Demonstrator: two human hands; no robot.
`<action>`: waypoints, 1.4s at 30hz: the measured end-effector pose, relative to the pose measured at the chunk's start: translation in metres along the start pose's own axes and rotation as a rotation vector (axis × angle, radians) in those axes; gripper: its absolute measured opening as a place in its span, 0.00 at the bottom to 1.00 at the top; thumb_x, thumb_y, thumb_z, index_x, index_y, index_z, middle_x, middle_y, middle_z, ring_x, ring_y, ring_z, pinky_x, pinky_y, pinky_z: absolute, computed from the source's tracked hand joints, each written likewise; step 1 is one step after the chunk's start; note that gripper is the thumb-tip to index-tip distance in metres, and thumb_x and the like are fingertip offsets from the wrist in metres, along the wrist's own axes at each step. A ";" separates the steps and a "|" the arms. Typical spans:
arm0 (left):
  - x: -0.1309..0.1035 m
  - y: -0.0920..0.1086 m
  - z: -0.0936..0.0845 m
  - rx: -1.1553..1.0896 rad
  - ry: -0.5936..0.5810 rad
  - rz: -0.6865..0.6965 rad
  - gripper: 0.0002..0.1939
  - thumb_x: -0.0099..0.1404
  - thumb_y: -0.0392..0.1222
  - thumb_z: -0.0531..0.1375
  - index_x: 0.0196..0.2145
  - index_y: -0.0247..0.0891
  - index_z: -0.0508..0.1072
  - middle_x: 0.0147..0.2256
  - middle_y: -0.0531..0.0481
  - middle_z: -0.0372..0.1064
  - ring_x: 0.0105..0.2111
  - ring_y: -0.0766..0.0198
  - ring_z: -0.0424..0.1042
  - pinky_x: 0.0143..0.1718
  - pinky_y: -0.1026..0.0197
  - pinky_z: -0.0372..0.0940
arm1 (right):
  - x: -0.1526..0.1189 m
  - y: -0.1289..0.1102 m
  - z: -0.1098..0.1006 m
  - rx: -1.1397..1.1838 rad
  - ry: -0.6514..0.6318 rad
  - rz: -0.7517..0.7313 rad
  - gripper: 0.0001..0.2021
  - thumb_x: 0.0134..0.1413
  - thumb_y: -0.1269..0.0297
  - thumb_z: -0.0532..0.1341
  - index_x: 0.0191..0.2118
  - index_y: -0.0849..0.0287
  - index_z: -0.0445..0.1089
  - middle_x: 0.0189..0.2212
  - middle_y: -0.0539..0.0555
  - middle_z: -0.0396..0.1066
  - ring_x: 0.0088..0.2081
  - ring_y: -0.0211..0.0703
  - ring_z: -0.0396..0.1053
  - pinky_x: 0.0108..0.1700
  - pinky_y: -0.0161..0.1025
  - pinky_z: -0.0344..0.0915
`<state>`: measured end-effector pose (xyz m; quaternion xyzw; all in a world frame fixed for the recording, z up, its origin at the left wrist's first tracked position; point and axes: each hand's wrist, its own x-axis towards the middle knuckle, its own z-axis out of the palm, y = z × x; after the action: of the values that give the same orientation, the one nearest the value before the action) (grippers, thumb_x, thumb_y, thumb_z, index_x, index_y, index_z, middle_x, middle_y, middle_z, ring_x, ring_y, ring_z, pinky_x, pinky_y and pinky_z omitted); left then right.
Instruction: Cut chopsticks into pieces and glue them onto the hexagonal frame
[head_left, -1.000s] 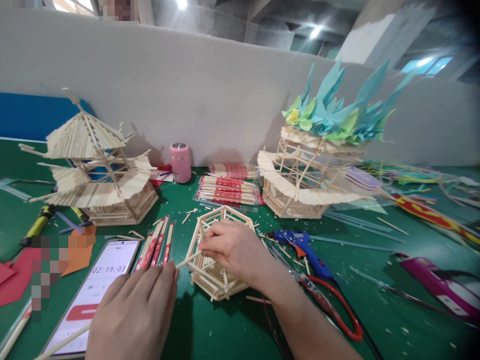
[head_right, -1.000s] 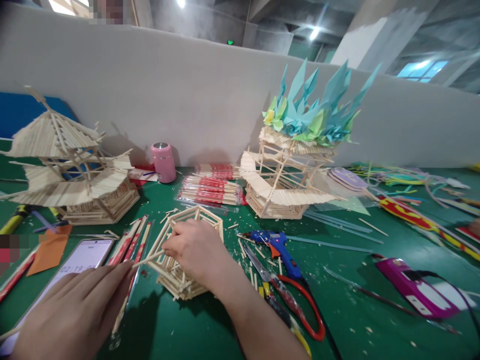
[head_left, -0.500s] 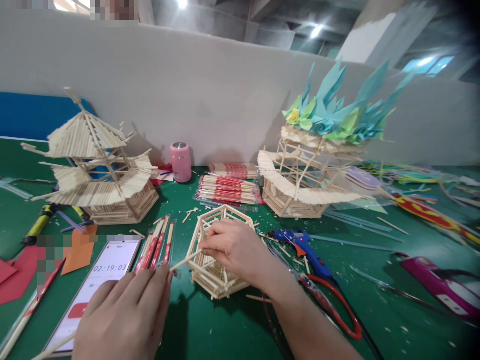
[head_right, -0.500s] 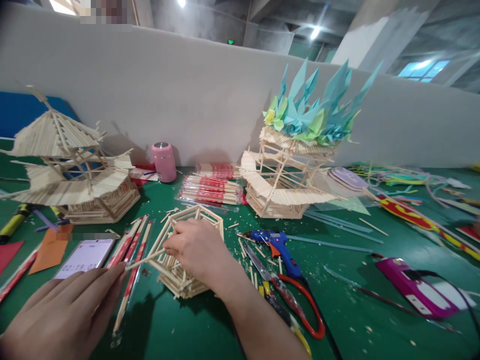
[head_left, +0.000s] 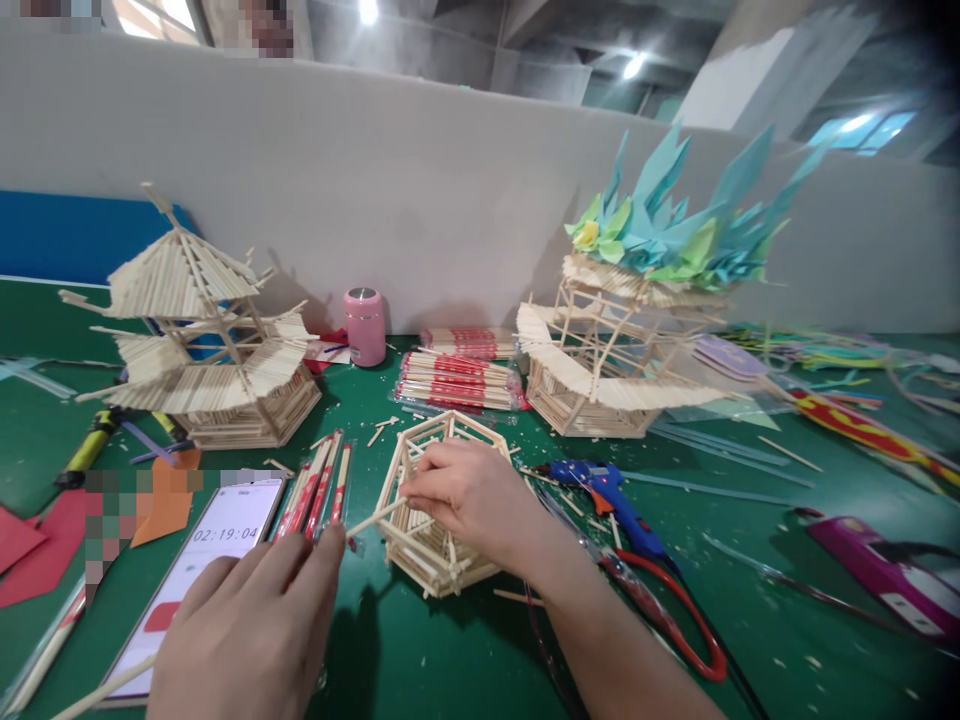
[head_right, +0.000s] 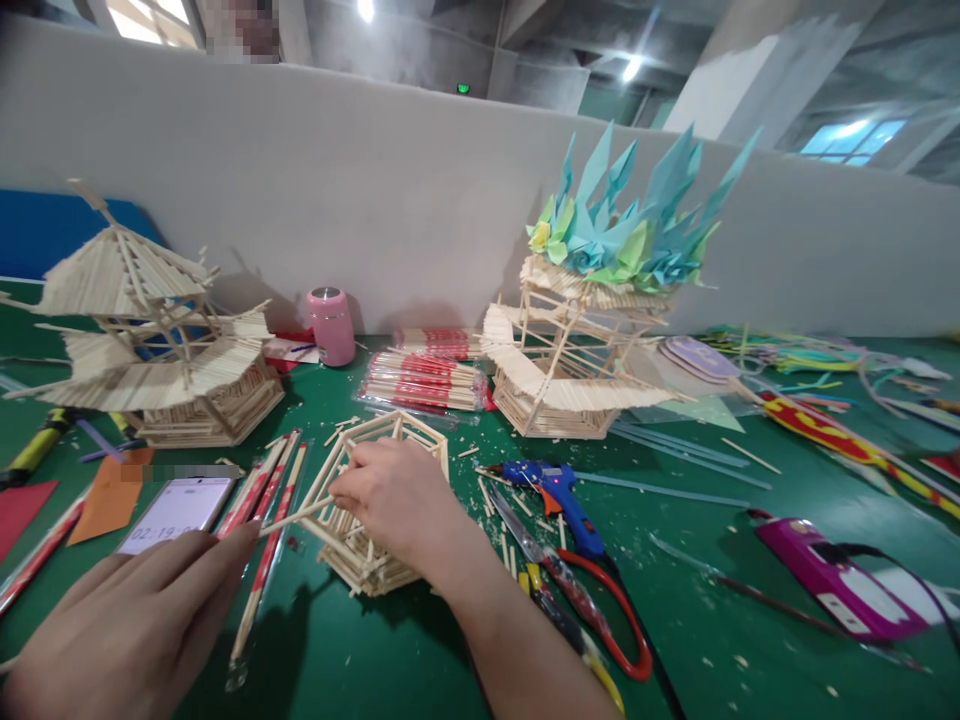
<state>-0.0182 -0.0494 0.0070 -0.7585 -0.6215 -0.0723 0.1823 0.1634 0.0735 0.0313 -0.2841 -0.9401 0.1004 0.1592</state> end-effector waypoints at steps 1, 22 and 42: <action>0.000 0.000 0.000 0.003 0.002 -0.002 0.17 0.67 0.36 0.44 0.41 0.37 0.72 0.28 0.47 0.70 0.27 0.58 0.70 0.30 0.55 0.57 | 0.000 -0.001 0.000 -0.001 -0.002 0.003 0.04 0.53 0.68 0.63 0.33 0.57 0.77 0.28 0.50 0.73 0.33 0.39 0.68 0.34 0.35 0.59; 0.001 -0.010 0.007 0.010 0.053 0.115 0.12 0.63 0.36 0.51 0.41 0.36 0.72 0.25 0.51 0.67 0.23 0.60 0.69 0.26 0.58 0.56 | -0.003 -0.004 -0.008 0.033 0.002 0.026 0.05 0.53 0.69 0.63 0.36 0.58 0.76 0.30 0.51 0.71 0.34 0.40 0.67 0.35 0.34 0.60; -0.002 -0.006 0.000 0.060 -0.059 0.022 0.19 0.66 0.36 0.43 0.43 0.35 0.73 0.28 0.45 0.70 0.28 0.55 0.70 0.29 0.54 0.56 | -0.003 -0.001 -0.012 0.041 -0.034 0.065 0.09 0.52 0.69 0.64 0.41 0.59 0.75 0.33 0.52 0.72 0.37 0.43 0.68 0.38 0.37 0.61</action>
<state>-0.0241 -0.0505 0.0077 -0.7613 -0.6200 -0.0293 0.1876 0.1698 0.0721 0.0424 -0.3096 -0.9307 0.1295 0.1456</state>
